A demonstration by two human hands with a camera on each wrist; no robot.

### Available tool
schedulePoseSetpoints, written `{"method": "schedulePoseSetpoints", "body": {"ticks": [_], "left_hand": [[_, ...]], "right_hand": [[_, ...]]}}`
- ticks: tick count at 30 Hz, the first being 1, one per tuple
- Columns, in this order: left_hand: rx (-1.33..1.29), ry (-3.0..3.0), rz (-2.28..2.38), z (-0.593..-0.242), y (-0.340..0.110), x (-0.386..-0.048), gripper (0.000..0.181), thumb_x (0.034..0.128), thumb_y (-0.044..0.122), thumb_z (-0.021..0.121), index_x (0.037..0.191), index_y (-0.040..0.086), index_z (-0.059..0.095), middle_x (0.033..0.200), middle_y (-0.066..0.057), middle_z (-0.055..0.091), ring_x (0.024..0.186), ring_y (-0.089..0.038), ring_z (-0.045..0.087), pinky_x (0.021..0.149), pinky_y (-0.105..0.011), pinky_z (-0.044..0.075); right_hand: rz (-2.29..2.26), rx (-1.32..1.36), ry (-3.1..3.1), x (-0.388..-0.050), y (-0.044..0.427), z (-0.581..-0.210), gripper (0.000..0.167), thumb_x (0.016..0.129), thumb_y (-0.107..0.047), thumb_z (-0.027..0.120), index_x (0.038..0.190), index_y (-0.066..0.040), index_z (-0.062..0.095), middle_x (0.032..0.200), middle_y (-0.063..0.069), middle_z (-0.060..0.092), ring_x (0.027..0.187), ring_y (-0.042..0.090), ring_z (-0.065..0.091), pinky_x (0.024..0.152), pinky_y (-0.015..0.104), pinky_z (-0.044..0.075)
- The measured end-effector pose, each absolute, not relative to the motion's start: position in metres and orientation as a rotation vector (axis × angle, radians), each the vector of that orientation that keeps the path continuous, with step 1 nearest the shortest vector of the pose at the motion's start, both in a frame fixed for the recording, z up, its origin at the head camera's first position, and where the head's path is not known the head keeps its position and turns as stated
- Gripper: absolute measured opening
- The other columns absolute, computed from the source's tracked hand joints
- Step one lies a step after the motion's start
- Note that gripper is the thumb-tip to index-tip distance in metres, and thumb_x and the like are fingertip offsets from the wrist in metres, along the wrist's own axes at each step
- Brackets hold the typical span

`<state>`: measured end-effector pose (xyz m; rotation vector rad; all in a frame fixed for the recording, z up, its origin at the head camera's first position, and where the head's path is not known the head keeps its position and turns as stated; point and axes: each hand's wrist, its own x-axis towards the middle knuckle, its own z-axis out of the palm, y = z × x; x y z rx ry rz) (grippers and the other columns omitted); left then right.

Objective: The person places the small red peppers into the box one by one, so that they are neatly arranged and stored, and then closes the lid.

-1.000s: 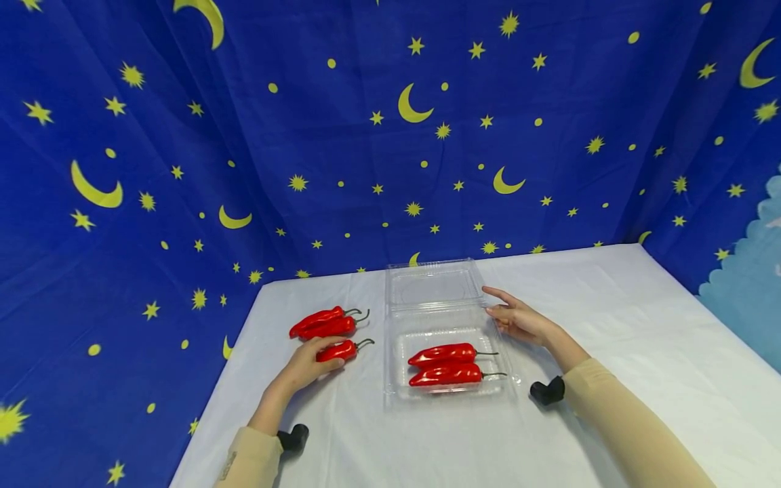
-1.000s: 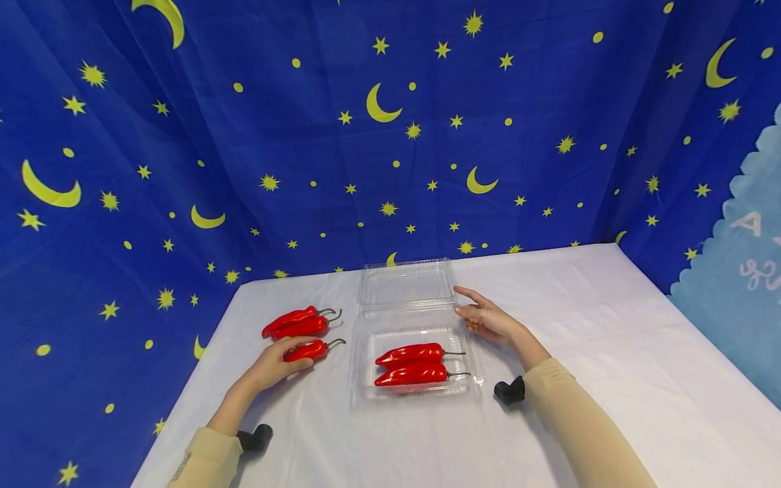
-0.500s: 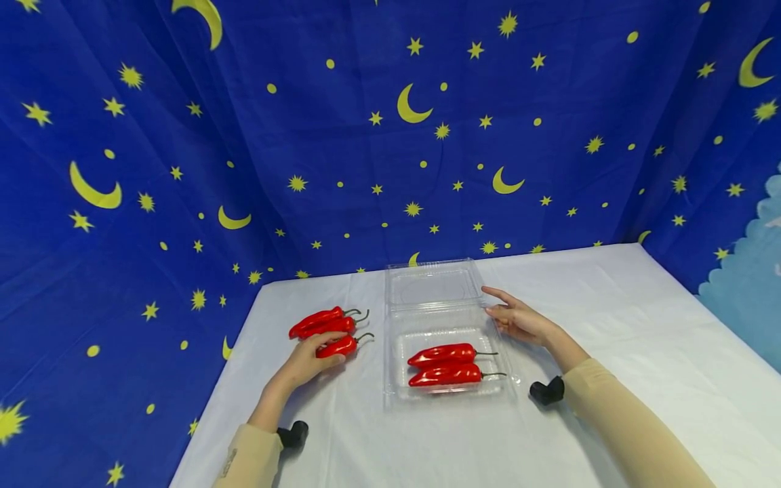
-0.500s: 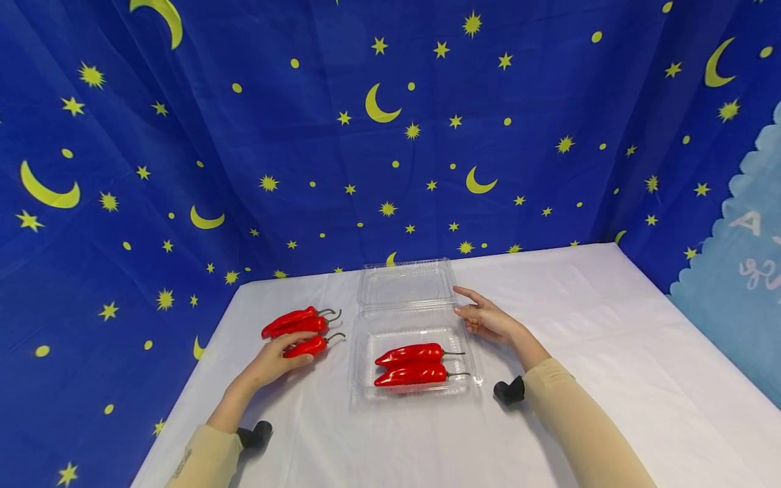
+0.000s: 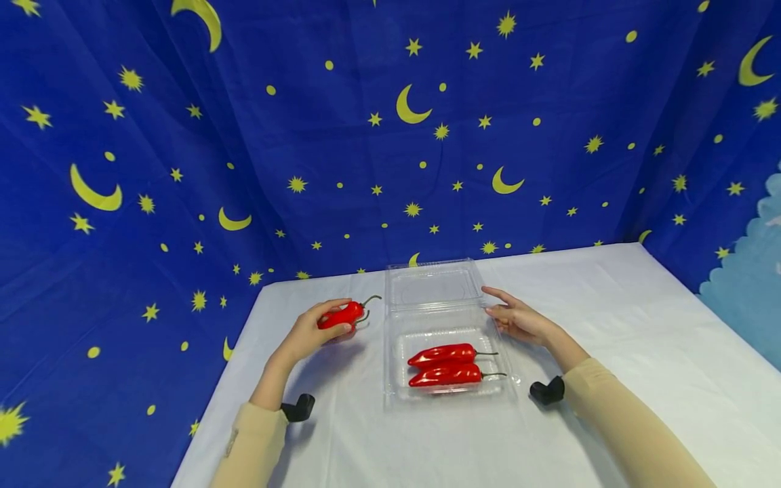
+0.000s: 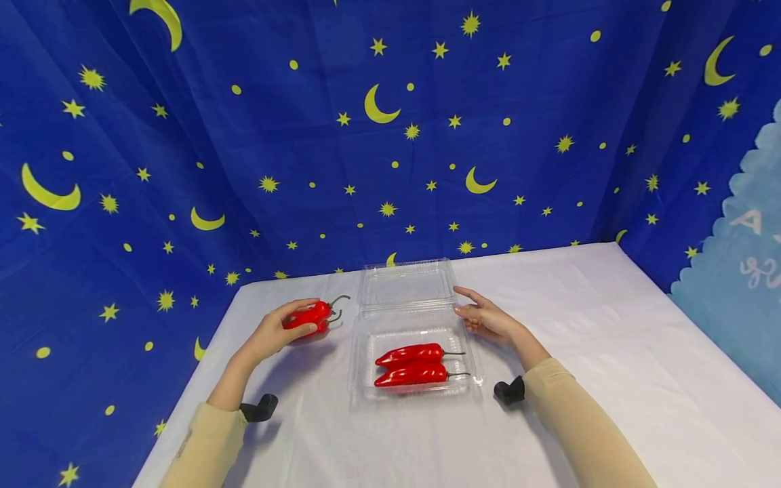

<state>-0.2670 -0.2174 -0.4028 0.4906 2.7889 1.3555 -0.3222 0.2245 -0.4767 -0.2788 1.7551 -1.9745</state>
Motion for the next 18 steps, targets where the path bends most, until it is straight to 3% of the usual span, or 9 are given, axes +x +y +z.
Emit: {"method": "schedulePoseSetpoints", "body": {"ticks": [3,6,10,18], "left_hand": [[0.545,2.796,1.352,-0.376,-0.206,-0.26,0.052,0.087,0.021,0.07,0.135,0.011,0.052,0.127,-0.018,0.054,0.105,-0.034,0.053,0.086,-0.048,0.047],[0.588,2.804,1.359,-0.364,-0.199,-0.263,0.053,0.0864,0.027,0.07,0.135,0.016,0.053,0.127,-0.014,0.055,0.102,-0.03,0.052,0.083,-0.044,0.049],[0.658,2.8,1.381,-0.366,-0.191,-0.278,0.055,0.0836,0.039,0.071,0.135,0.027,0.053,0.127,-0.004,0.055,0.103,-0.024,0.051,0.082,-0.039,0.049],[0.764,2.71,1.355,-0.351,-0.151,-0.288,0.053,0.0856,0.037,0.069,0.135,0.033,0.051,0.126,0.001,0.054,0.101,-0.021,0.052,0.078,-0.035,0.05]], "right_hand": [[-1.978,-0.268,1.751,-0.323,0.224,-0.477,0.067,0.098,-0.009,0.05,0.153,-0.015,0.012,0.085,0.004,0.044,0.065,0.011,0.039,0.06,0.023,0.037],[-1.979,-0.261,1.751,-0.322,0.225,-0.477,0.068,0.098,-0.009,0.051,0.153,-0.015,0.012,0.085,0.004,0.044,0.065,0.011,0.039,0.06,0.023,0.037],[-1.973,-0.259,1.75,-0.322,0.225,-0.478,0.068,0.097,-0.009,0.051,0.153,-0.016,0.011,0.087,0.005,0.043,0.066,0.011,0.04,0.06,0.022,0.038],[-1.951,-0.26,1.777,-0.324,0.225,-0.478,0.071,0.096,-0.013,0.055,0.153,-0.018,0.012,0.095,0.009,0.041,0.066,0.01,0.041,0.06,0.021,0.039]]}}
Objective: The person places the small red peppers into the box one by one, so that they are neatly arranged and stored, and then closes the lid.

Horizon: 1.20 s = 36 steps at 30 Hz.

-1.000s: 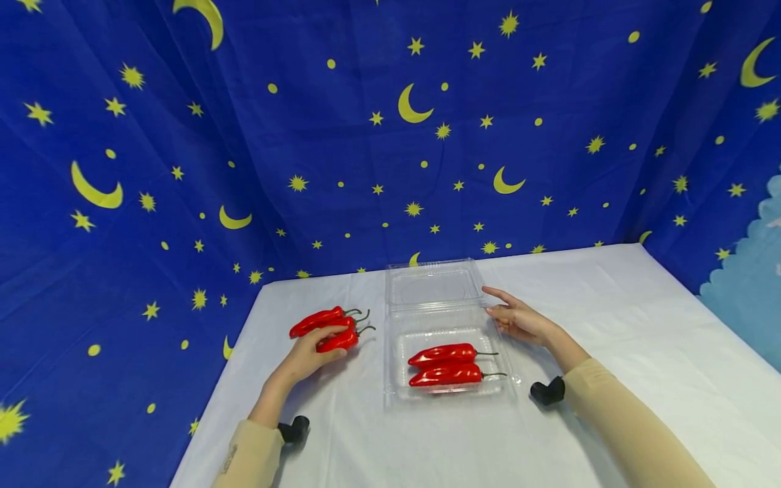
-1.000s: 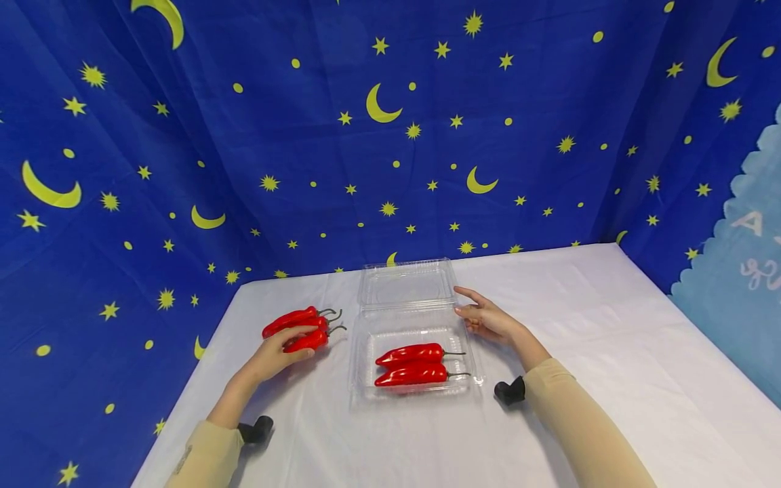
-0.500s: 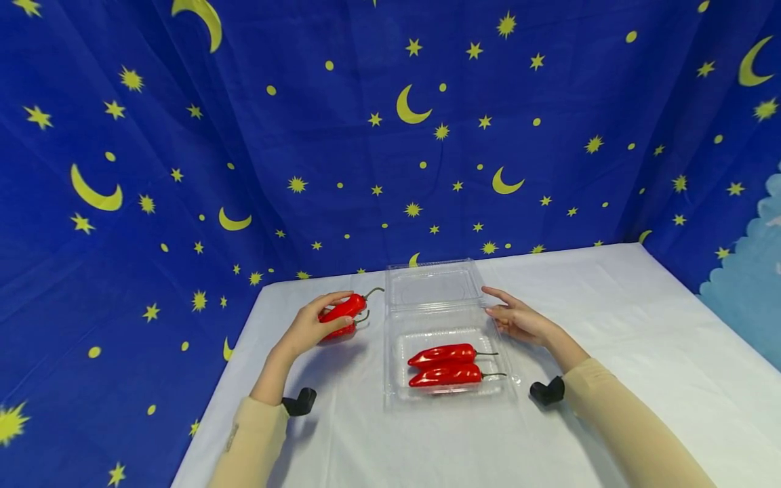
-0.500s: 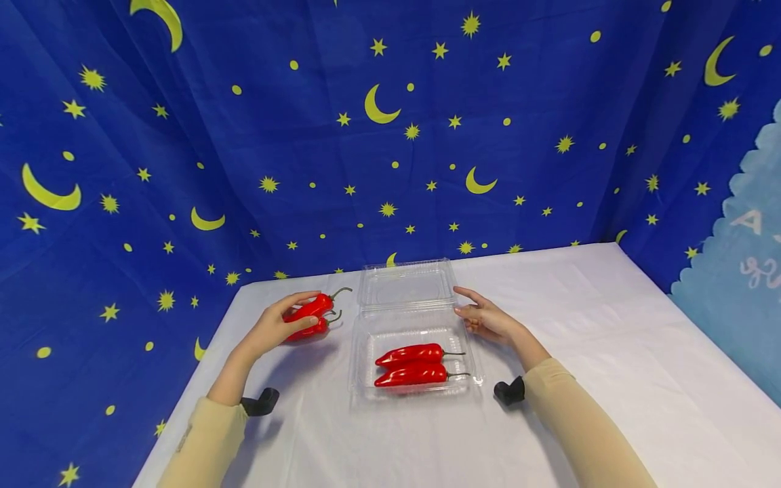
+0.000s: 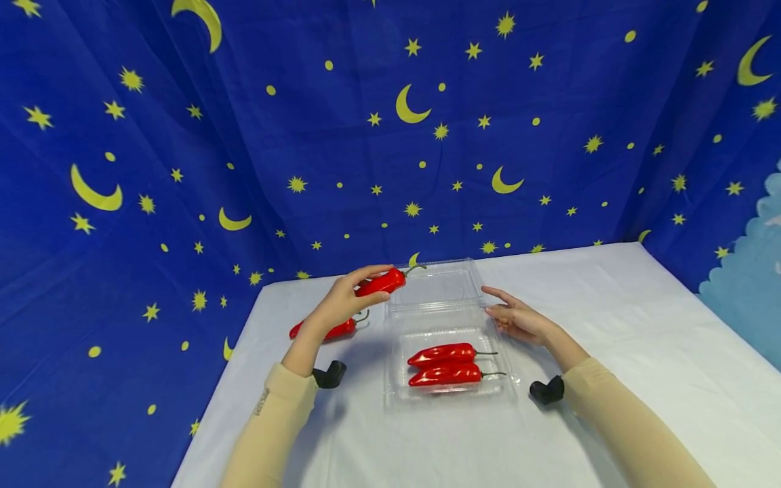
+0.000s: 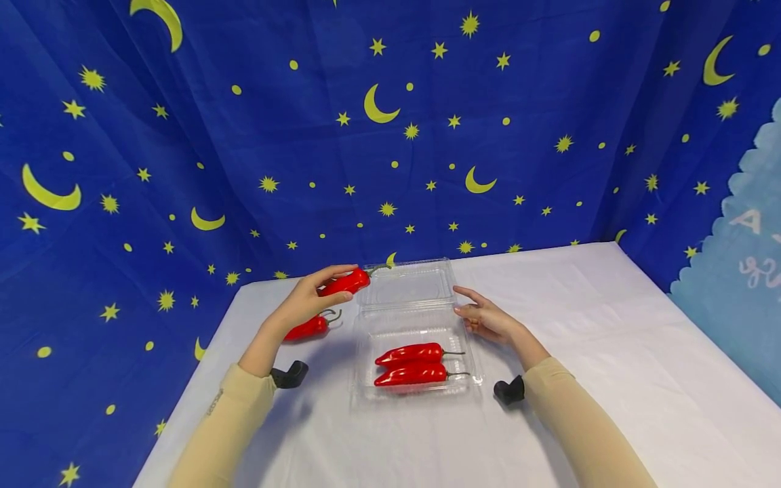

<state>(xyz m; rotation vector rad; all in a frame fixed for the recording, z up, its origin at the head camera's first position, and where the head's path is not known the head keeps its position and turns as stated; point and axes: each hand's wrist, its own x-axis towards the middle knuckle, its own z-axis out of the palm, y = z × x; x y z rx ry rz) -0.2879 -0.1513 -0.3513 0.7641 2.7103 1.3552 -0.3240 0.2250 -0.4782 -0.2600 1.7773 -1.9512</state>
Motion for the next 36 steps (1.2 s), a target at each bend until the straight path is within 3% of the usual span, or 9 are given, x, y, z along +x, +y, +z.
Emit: {"method": "schedulePoseSetpoints", "body": {"ticks": [6,19,36], "left_hand": [[0.901,2.667,1.314,-0.354,-0.12,-0.296,0.053,0.0855,0.034,0.07,0.135,0.025,0.053,0.122,0.003,0.056,0.097,-0.017,0.054,0.078,-0.032,0.049],[1.106,2.605,1.087,-0.371,-0.065,-0.31,0.053,0.0858,0.025,0.071,0.135,0.016,0.053,0.129,-0.003,0.055,0.109,-0.017,0.053,0.089,-0.029,0.045],[1.104,2.564,0.718,-0.398,-0.043,-0.311,0.052,0.0866,0.024,0.07,0.136,0.019,0.052,0.128,-0.006,0.056,0.116,-0.019,0.051,0.096,-0.034,0.04]], "right_hand": [[-1.941,-0.253,1.791,-0.325,0.225,-0.478,0.07,0.096,-0.013,0.054,0.153,-0.018,0.013,0.09,0.008,0.041,0.065,0.011,0.04,0.059,0.022,0.038],[-1.96,-0.267,1.771,-0.323,0.225,-0.476,0.069,0.097,-0.011,0.053,0.152,-0.015,0.012,0.082,0.003,0.043,0.065,0.01,0.041,0.059,0.022,0.039],[-1.984,-0.283,1.76,-0.322,0.223,-0.477,0.066,0.098,-0.008,0.049,0.152,-0.015,0.011,0.085,0.003,0.045,0.065,0.011,0.04,0.059,0.023,0.037]]}}
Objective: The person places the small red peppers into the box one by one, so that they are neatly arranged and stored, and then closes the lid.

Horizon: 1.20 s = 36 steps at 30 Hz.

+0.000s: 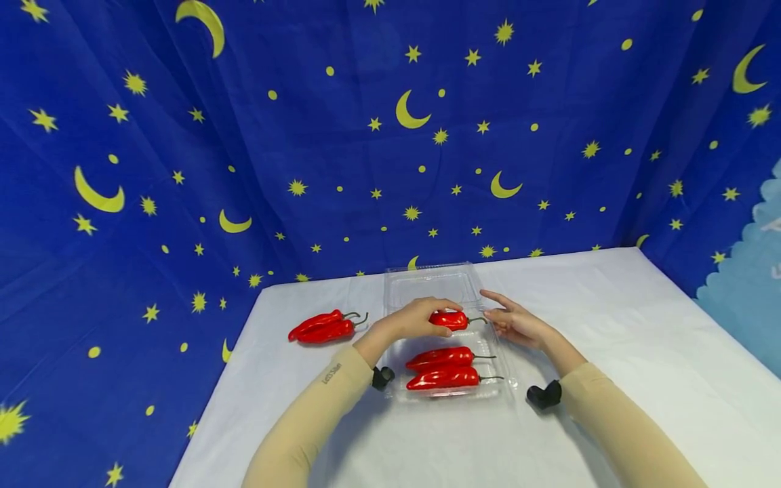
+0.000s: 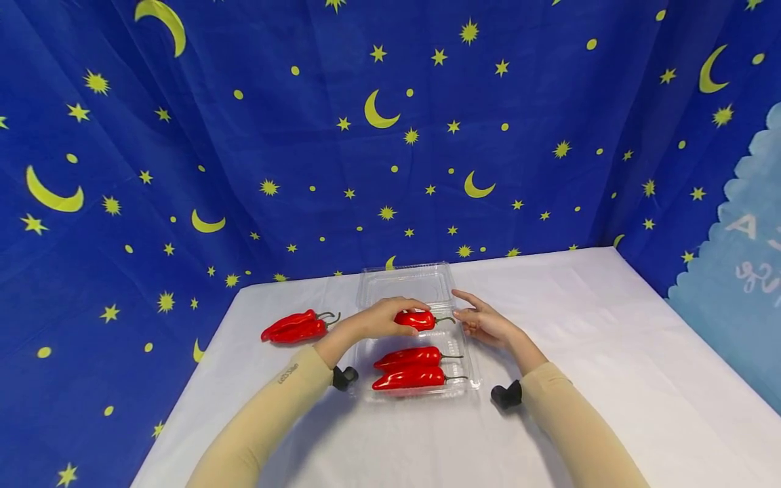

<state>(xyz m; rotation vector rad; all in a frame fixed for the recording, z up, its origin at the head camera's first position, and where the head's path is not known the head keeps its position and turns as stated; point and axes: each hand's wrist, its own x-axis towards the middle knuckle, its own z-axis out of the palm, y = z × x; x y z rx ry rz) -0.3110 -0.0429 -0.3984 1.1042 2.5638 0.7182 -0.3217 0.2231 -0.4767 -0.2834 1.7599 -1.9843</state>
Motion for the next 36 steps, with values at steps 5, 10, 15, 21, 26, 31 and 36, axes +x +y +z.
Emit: {"method": "schedulePoseSetpoints", "body": {"ticks": [5,10,15,21,26,31,36], "left_hand": [[1.108,2.572,0.556,-0.402,-0.036,-0.31,0.053,0.0861,0.024,0.071,0.136,0.019,0.052,0.125,-0.005,0.057,0.115,-0.019,0.051,0.097,-0.035,0.04],[1.116,2.568,0.431,-0.404,-0.031,-0.309,0.052,0.0863,0.025,0.071,0.134,0.019,0.053,0.124,-0.004,0.059,0.113,-0.017,0.053,0.097,-0.033,0.039],[1.091,2.516,0.451,-0.408,-0.026,-0.306,0.05,0.0859,0.025,0.071,0.133,0.019,0.053,0.124,-0.004,0.059,0.111,-0.016,0.055,0.095,-0.032,0.041],[1.007,2.485,0.472,-0.411,-0.026,-0.306,0.048,0.0859,0.024,0.071,0.13,0.023,0.053,0.124,-0.002,0.058,0.112,-0.016,0.053,0.094,-0.032,0.041],[0.951,2.471,0.476,-0.413,-0.025,-0.309,0.047,0.0861,0.025,0.071,0.13,0.024,0.053,0.125,-0.003,0.057,0.114,-0.017,0.052,0.095,-0.033,0.041],[0.936,2.478,0.402,-0.416,-0.024,-0.311,0.048,0.088,0.029,0.068,0.133,0.024,0.052,0.128,-0.003,0.056,0.118,-0.017,0.05,0.098,-0.034,0.039],[0.94,2.483,0.322,-0.417,-0.024,-0.312,0.05,0.0915,0.031,0.063,0.139,0.025,0.048,0.133,-0.001,0.053,0.123,-0.017,0.046,0.101,-0.036,0.036]], "right_hand": [[-1.99,-0.279,1.753,-0.321,0.224,-0.479,0.066,0.098,-0.009,0.05,0.152,-0.015,0.012,0.086,0.004,0.044,0.065,0.011,0.04,0.059,0.023,0.038],[-1.993,-0.272,1.747,-0.321,0.224,-0.478,0.068,0.097,-0.01,0.052,0.152,-0.015,0.013,0.09,0.006,0.043,0.065,0.011,0.04,0.059,0.022,0.039],[-1.99,-0.272,1.749,-0.32,0.224,-0.477,0.069,0.097,-0.01,0.052,0.152,-0.015,0.012,0.091,0.006,0.042,0.064,0.01,0.041,0.059,0.022,0.039],[-2.006,-0.279,1.732,-0.319,0.224,-0.476,0.069,0.097,-0.009,0.052,0.152,-0.015,0.012,0.09,0.006,0.043,0.064,0.01,0.042,0.058,0.021,0.039],[-2.001,-0.261,1.743,-0.32,0.224,-0.477,0.069,0.097,-0.009,0.053,0.152,-0.015,0.013,0.095,0.008,0.042,0.065,0.01,0.042,0.058,0.021,0.04],[-1.995,-0.264,1.747,-0.32,0.223,-0.476,0.068,0.097,-0.008,0.052,0.152,-0.015,0.013,0.099,0.008,0.039,0.066,0.009,0.041,0.059,0.021,0.04],[-1.986,-0.27,1.751,-0.321,0.224,-0.475,0.068,0.097,-0.008,0.051,0.152,-0.015,0.012,0.098,0.008,0.038,0.066,0.01,0.04,0.059,0.021,0.04]]}}
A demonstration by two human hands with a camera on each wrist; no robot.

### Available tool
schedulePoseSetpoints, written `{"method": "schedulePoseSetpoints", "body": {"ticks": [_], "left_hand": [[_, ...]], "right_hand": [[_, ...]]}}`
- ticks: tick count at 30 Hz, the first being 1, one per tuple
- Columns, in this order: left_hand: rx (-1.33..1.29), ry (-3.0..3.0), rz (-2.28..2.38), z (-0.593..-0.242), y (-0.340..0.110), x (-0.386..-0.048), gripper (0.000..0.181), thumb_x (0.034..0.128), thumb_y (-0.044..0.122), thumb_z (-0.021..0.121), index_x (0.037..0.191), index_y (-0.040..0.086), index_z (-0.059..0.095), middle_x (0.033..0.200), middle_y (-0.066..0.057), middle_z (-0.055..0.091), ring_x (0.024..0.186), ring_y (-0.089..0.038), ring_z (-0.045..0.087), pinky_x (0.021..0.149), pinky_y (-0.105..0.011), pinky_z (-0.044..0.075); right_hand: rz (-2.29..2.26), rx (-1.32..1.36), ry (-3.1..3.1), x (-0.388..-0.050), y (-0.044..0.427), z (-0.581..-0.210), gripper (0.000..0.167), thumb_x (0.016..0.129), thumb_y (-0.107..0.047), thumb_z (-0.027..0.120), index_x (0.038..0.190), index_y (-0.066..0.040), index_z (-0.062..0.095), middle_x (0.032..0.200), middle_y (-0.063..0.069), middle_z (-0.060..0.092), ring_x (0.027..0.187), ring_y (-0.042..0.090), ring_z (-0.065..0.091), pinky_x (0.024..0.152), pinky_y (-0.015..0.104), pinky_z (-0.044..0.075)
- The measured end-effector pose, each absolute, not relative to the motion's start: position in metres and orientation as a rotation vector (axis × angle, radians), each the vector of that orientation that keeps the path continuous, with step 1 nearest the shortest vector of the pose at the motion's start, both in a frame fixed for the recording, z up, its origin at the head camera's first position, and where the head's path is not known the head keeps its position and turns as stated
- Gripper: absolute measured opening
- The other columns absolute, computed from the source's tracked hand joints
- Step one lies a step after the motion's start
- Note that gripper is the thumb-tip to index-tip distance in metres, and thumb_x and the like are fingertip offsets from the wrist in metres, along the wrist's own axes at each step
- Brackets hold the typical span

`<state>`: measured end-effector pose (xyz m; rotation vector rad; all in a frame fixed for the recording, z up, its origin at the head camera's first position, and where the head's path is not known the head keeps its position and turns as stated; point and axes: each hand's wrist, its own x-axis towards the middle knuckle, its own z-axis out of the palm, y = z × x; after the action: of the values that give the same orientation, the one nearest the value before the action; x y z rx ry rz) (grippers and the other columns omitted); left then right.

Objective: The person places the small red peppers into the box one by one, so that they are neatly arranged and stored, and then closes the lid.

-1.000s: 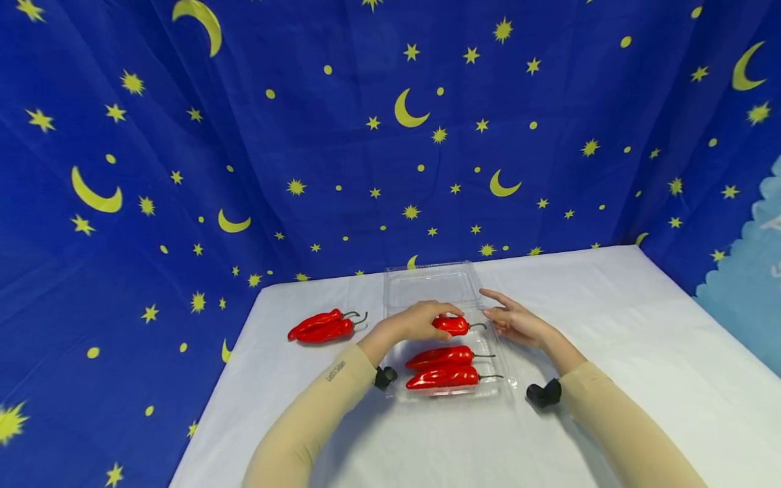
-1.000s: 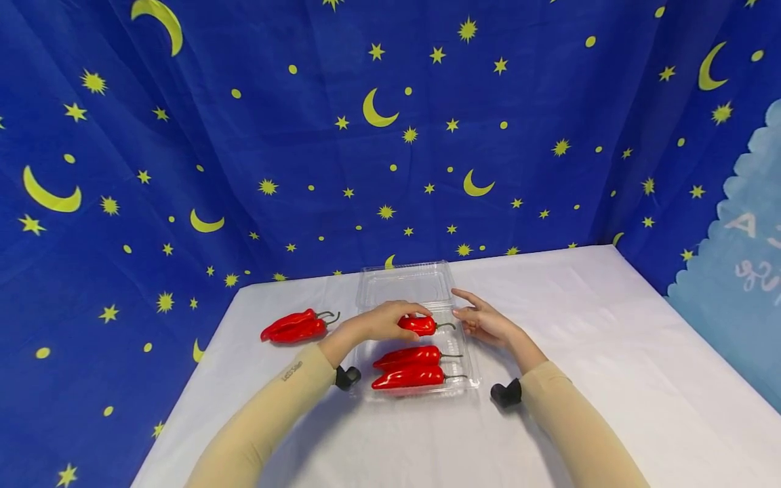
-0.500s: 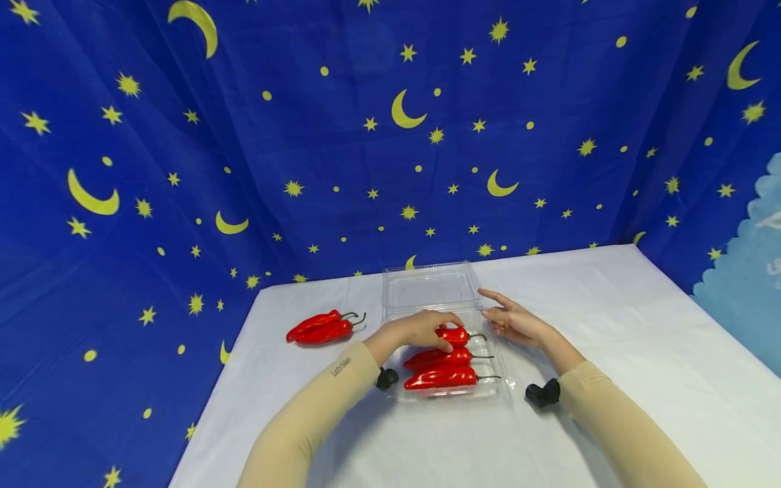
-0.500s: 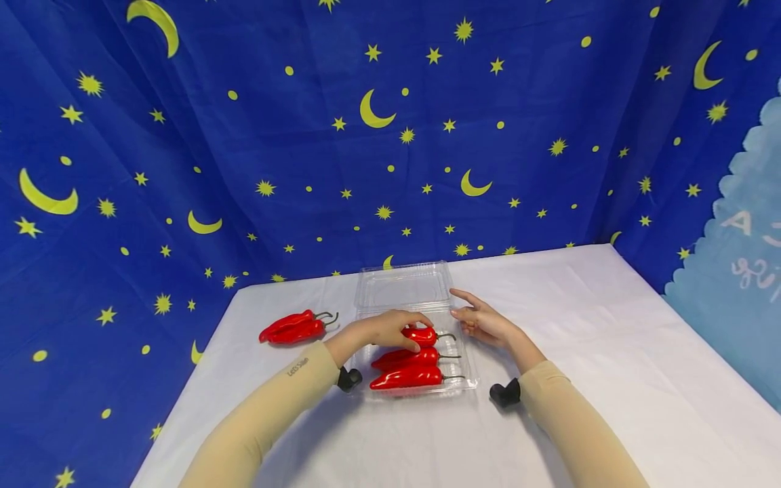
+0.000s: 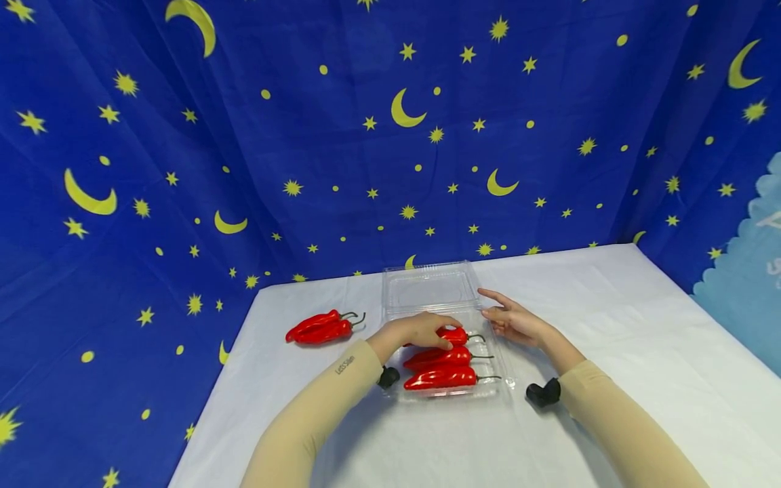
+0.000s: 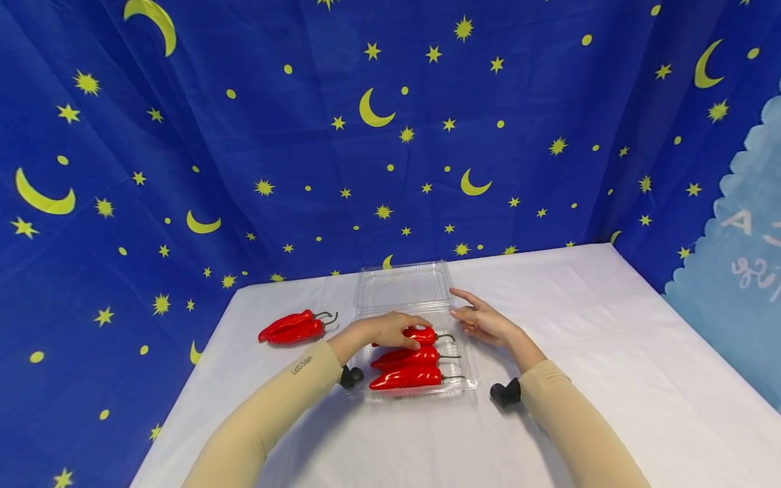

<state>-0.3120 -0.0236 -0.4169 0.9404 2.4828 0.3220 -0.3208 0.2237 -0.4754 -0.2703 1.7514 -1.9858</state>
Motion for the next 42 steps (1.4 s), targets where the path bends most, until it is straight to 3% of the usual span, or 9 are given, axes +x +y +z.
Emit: {"method": "schedulePoseSetpoints", "body": {"ticks": [13,23,34,42], "left_hand": [[0.936,2.456,0.234,-0.414,-0.025,-0.306,0.053,0.0946,0.027,0.057,0.144,0.019,0.042,0.141,-0.002,0.046,0.128,-0.017,0.041,0.105,-0.034,0.032],[0.975,2.414,0.621,-0.377,-0.04,-0.306,0.056,0.0917,0.031,0.063,0.142,0.016,0.043,0.132,-0.012,0.054,0.115,-0.025,0.054,0.095,-0.037,0.043],[1.011,2.515,1.128,-0.321,-0.091,-0.302,0.055,0.0914,0.032,0.063,0.142,0.02,0.043,0.128,-0.004,0.055,0.116,-0.023,0.052,0.095,-0.037,0.043],[0.839,2.578,1.355,-0.326,-0.145,-0.297,0.056,0.0894,0.03,0.067,0.14,0.02,0.045,0.126,-0.009,0.056,0.114,-0.025,0.053,0.096,-0.04,0.042]], "right_hand": [[-1.962,-0.269,1.788,-0.319,0.223,-0.474,0.07,0.096,-0.01,0.055,0.152,-0.015,0.013,0.096,0.008,0.041,0.066,0.011,0.042,0.059,0.022,0.04],[-1.962,-0.25,1.786,-0.32,0.224,-0.476,0.07,0.096,-0.011,0.055,0.152,-0.016,0.014,0.087,0.006,0.042,0.064,0.011,0.042,0.058,0.022,0.039],[-1.982,-0.299,1.75,-0.319,0.223,-0.475,0.069,0.097,-0.008,0.052,0.152,-0.014,0.011,0.082,0.003,0.043,0.063,0.011,0.041,0.058,0.022,0.039],[-1.978,-0.306,1.752,-0.318,0.225,-0.475,0.068,0.098,-0.009,0.051,0.152,-0.013,0.01,0.075,0.002,0.041,0.062,0.011,0.039,0.057,0.022,0.037]]}}
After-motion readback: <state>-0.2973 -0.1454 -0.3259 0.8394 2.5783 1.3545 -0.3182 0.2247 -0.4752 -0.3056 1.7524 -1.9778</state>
